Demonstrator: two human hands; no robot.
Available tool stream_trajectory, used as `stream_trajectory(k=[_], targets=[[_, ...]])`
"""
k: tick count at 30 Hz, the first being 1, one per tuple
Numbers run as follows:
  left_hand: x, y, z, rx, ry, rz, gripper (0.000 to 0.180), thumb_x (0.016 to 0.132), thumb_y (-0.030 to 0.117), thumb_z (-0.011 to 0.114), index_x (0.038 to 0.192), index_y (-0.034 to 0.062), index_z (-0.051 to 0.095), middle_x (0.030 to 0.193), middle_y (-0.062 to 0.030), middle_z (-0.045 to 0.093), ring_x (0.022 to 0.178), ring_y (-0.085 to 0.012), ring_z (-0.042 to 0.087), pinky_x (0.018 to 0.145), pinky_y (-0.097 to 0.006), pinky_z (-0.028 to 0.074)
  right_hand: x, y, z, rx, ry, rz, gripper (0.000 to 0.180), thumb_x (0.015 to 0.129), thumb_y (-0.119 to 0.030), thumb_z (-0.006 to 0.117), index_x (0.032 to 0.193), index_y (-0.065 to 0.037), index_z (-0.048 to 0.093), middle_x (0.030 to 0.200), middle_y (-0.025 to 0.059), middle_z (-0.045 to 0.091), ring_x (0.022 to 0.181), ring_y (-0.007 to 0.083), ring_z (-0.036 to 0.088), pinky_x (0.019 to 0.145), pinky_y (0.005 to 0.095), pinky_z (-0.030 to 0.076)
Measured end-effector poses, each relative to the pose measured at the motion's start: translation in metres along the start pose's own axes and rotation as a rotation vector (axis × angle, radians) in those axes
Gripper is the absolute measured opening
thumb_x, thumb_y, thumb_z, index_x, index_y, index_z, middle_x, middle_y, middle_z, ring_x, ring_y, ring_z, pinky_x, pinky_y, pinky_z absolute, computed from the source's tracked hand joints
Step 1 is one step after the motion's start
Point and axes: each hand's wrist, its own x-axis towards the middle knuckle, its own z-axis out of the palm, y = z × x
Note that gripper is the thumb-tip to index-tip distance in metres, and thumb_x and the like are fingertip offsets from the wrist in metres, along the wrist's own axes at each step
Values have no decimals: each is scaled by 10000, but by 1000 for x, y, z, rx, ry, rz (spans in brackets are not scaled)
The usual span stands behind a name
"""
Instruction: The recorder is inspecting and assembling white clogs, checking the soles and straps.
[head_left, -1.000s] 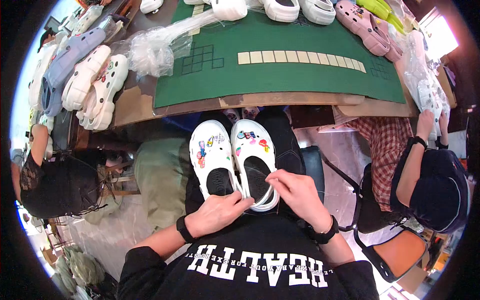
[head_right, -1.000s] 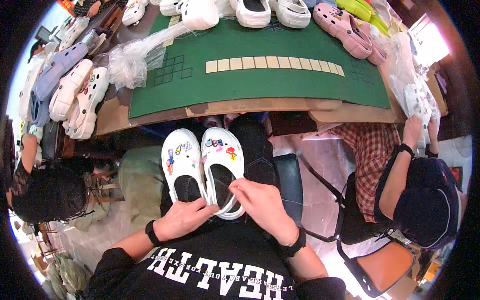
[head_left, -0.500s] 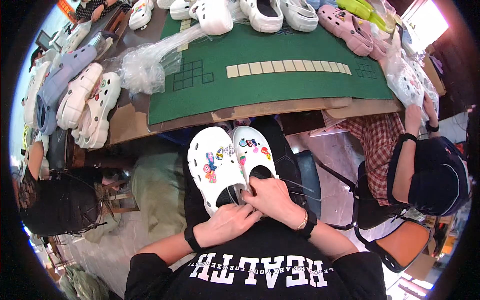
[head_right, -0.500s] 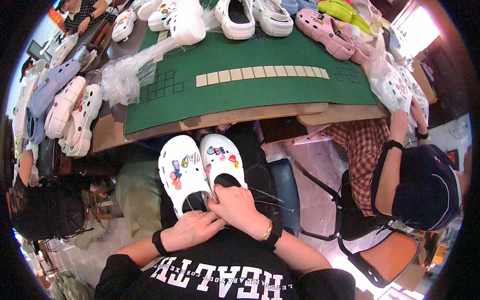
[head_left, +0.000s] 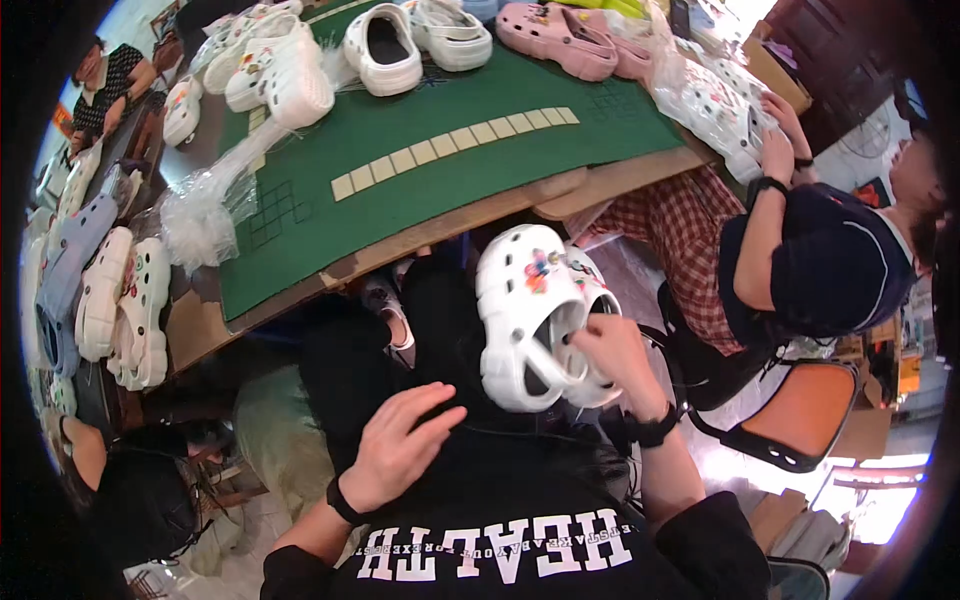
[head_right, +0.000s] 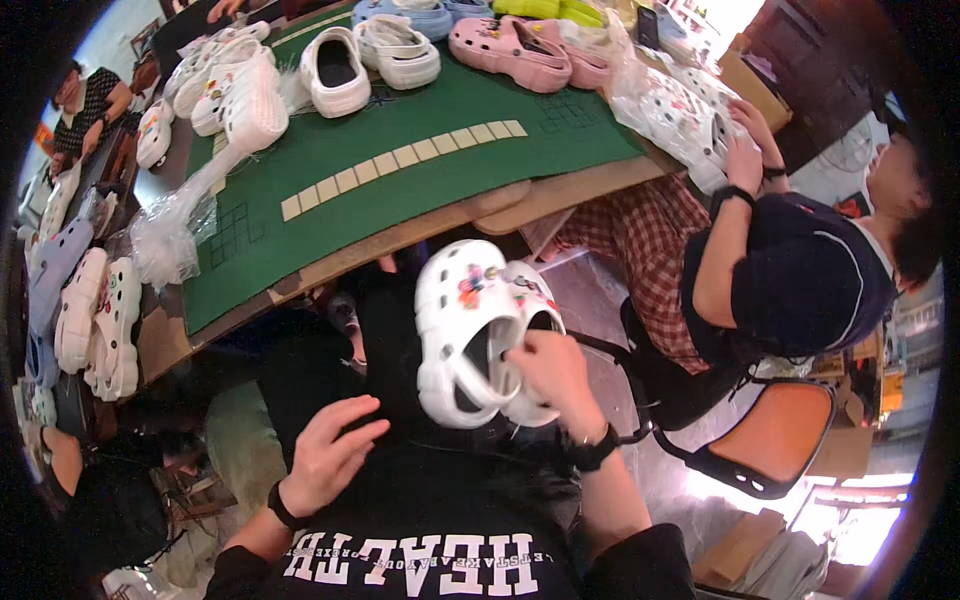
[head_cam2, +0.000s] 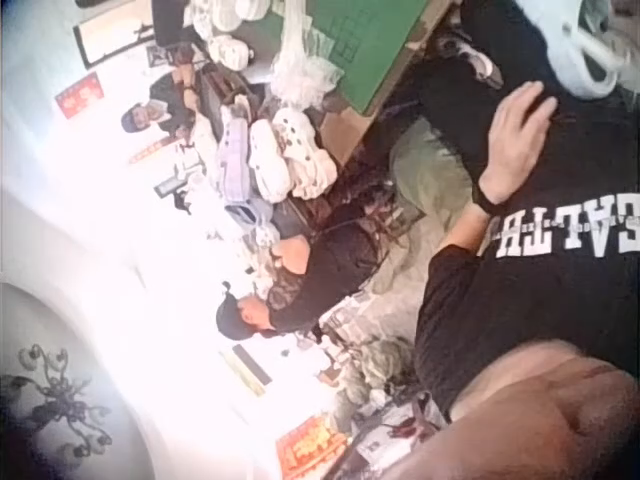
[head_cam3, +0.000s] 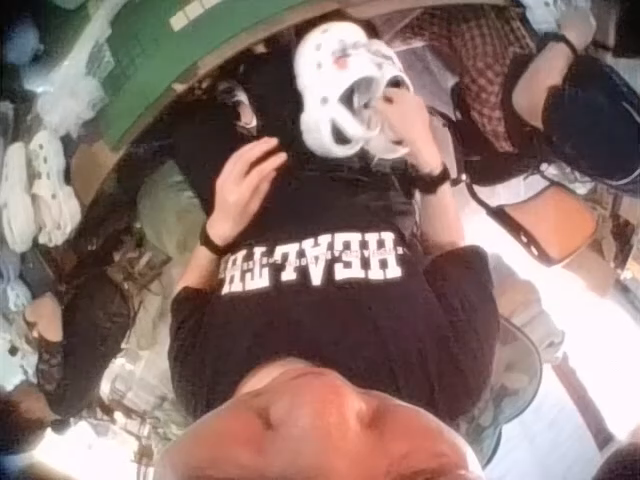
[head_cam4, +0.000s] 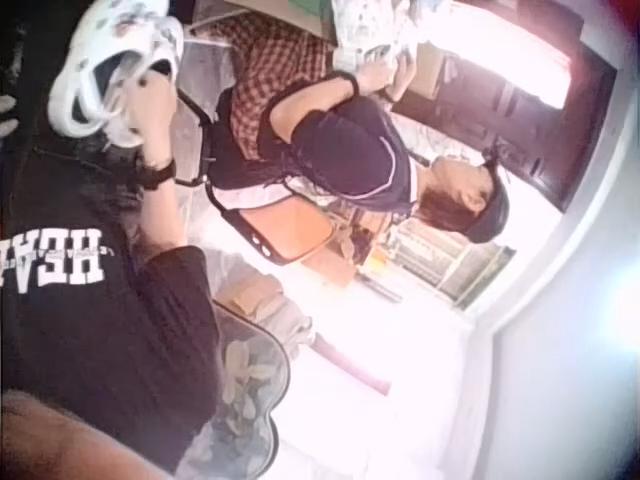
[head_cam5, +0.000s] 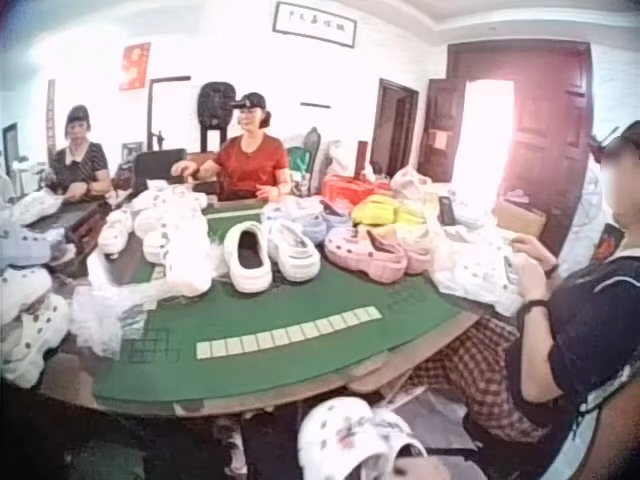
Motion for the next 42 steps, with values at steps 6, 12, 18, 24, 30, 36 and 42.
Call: stream_trajectory(k=[6, 12, 18, 24, 30, 36, 42], targets=[[-1, -4, 7, -5, -52, -129, 334, 767, -42, 680, 1089, 43, 681, 1136, -109, 643, 1038, -299, 630, 886, -393, 517, 32, 95, 18, 31, -27, 280, 355, 731, -339, 677, 855, -10, 724, 789, 221, 678, 762, 351, 675, 711, 423, 509], [1, -10, 14, 13, -75, -184, 288, 784, -38, 669, 1062, 36, 684, 1072, -117, 668, 1005, -299, 643, 871, -383, 519, 60, 106, 30, -67, -47, 282, 376, 751, -400, 669, 876, -53, 743, 914, 226, 693, 896, 391, 672, 795, 453, 514], [38, -42, 22, -50, -125, -263, 210, 834, -7, 653, 1039, 24, 690, 1007, -137, 684, 955, -310, 659, 842, -375, 527, 84, 114, 34, -8, 42, 227, 374, 764, -387, 637, 910, -57, 733, 898, 236, 691, 898, 398, 668, 795, 472, 512], [98, -84, 44, -164, -189, -370, 182, 910, 56, 613, 1068, 23, 697, 1012, -119, 703, 951, -244, 680, 837, -317, 518, 86, 105, 43, -18, 68, 179, 323, 765, -352, 615, 819, -47, 707, 798, 233, 674, 797, 399, 669, 732, 484, 522], [96, -111, 54, -269, -246, -543, 211, 950, 80, 573, 1111, 0, 683, 1036, -91, 716, 972, -178, 674, 880, -292, 506, 83, 74, 10, 46, -26, 23, 302, 749, -334, 633, 795, -41, 689, 764, 201, 664, 758, 386, 659, 693, 462, 516], [16, -155, 10, -396, 52, -847, 251, 984, 111, 522, 1147, -20, 661, 1050, -96, 707, 976, -158, 663, 878, -267, 496, 98, 21, -33, -155, -21, -228, 300, 758, -289, 636, 736, 10, 628, 708, 218, 610, 682, 394, 623, 600, 431, 479], [-44, -164, -25, -400, 349, -925, 252, 963, 134, 561, 1115, -36, 666, 974, -98, 718, 906, -147, 673, 819, -275, 517, 68, -5, -31, 27, -322, -207, 241, 747, -157, 663, 869, 51, 669, 619, 160, 596, 598, 60, 535, 562, 290, 451]])
